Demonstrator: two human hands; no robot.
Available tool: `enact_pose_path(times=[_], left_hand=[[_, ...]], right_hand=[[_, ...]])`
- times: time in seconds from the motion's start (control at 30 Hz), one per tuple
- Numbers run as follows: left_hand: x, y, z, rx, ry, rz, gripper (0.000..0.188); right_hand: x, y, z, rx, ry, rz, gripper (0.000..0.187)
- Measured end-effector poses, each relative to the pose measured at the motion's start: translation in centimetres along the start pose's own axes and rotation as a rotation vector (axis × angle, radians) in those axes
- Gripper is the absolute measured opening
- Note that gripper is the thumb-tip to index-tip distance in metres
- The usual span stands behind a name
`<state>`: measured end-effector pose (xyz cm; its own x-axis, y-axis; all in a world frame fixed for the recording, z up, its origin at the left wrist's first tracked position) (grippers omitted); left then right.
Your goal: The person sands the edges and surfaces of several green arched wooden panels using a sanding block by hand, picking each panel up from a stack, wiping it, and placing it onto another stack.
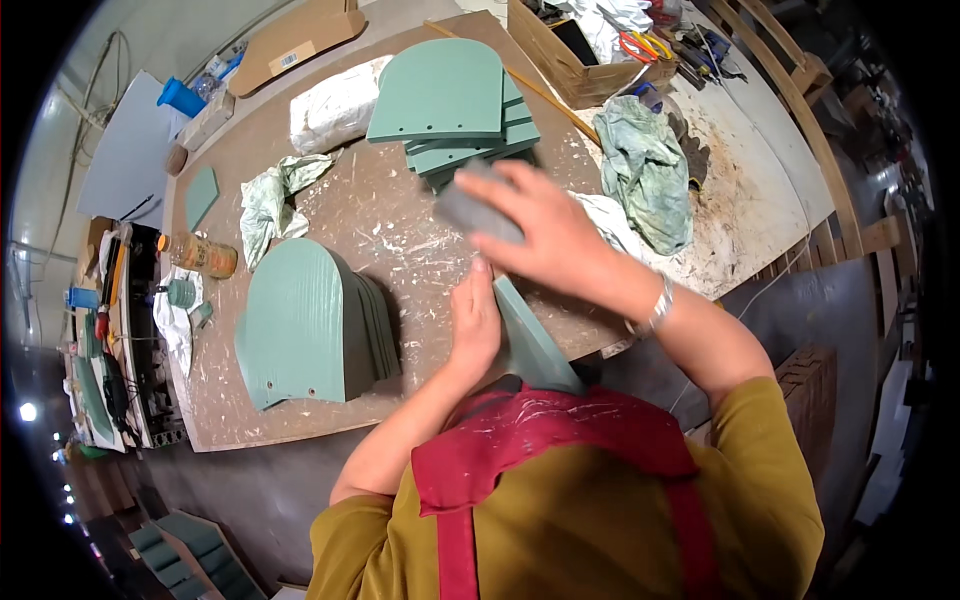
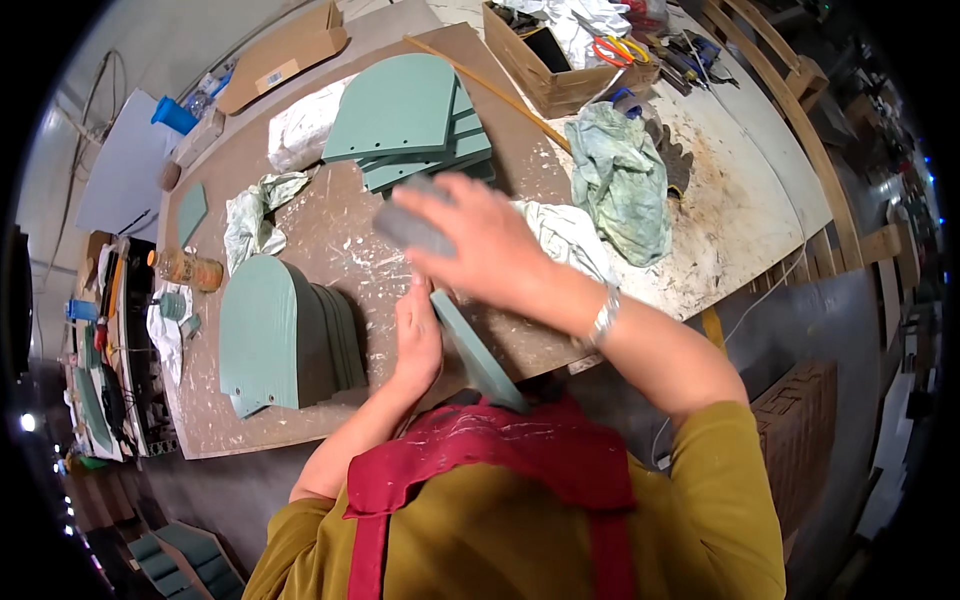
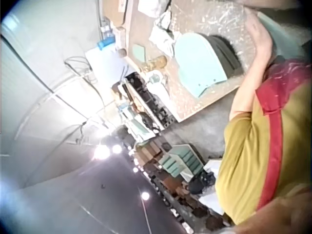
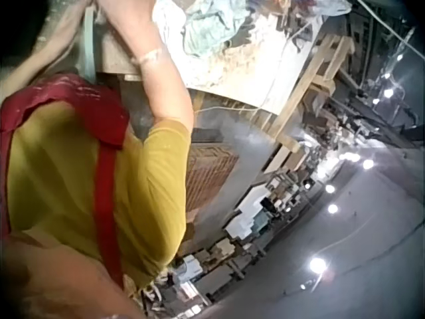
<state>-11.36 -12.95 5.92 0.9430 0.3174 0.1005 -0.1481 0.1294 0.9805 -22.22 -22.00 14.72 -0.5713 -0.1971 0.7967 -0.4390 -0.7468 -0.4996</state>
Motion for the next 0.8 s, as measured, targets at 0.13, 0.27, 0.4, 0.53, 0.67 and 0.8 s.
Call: enact_pose_path(times=[0.13, 0.27, 0.4, 0.53, 0.67, 0.8], left_hand=[[1.5, 0.0, 0.0, 0.161, -0.144, -0.133, 0.062], [2.7, -1.0, 1.0, 0.206, -0.078, -0.241, 0.062], [1.9, -2.3, 0.9, 0.309, -0.044, -0.36, 0.061], [1.5, 0.0, 1.4, 0.203, -0.216, -0.177, 0.06], [3.2, 0.9, 1.1, 0.142, -0.076, -0.146, 0.062], [3.1, 1.2, 1.9, 0.079, -0.101, -0.111, 0.061]], right_hand=[[3.4, -0.1, -0.9, 0.01, -0.033, 0.077, 0.059], [5.7, -2.3, -4.8, 0.231, -0.251, -0.005, 0.064], [1.4, -4.5, -4.9, 0.413, -0.297, 0.026, 0.063], [0.0, 0.8, 2.0, 0.256, 0.007, -0.207, 0.06], [-0.3, 1.7, -0.5, 0.043, -0.227, -0.006, 0.057], [-5.6, 3.9, -5.5, -0.067, -0.329, 0.007, 0.057]])
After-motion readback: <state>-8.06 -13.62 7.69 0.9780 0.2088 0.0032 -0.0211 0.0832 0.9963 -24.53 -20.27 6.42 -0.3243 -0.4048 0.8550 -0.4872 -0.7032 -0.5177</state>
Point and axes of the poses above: each hand's wrist, its own z-axis towards the middle knuckle, its own x-axis out of the back of the hand, y = z × x, the point moved 4 cm from there along z, towards the middle knuckle, and after that the axes turned 6 degrees about -y, right-handed, at the moved point
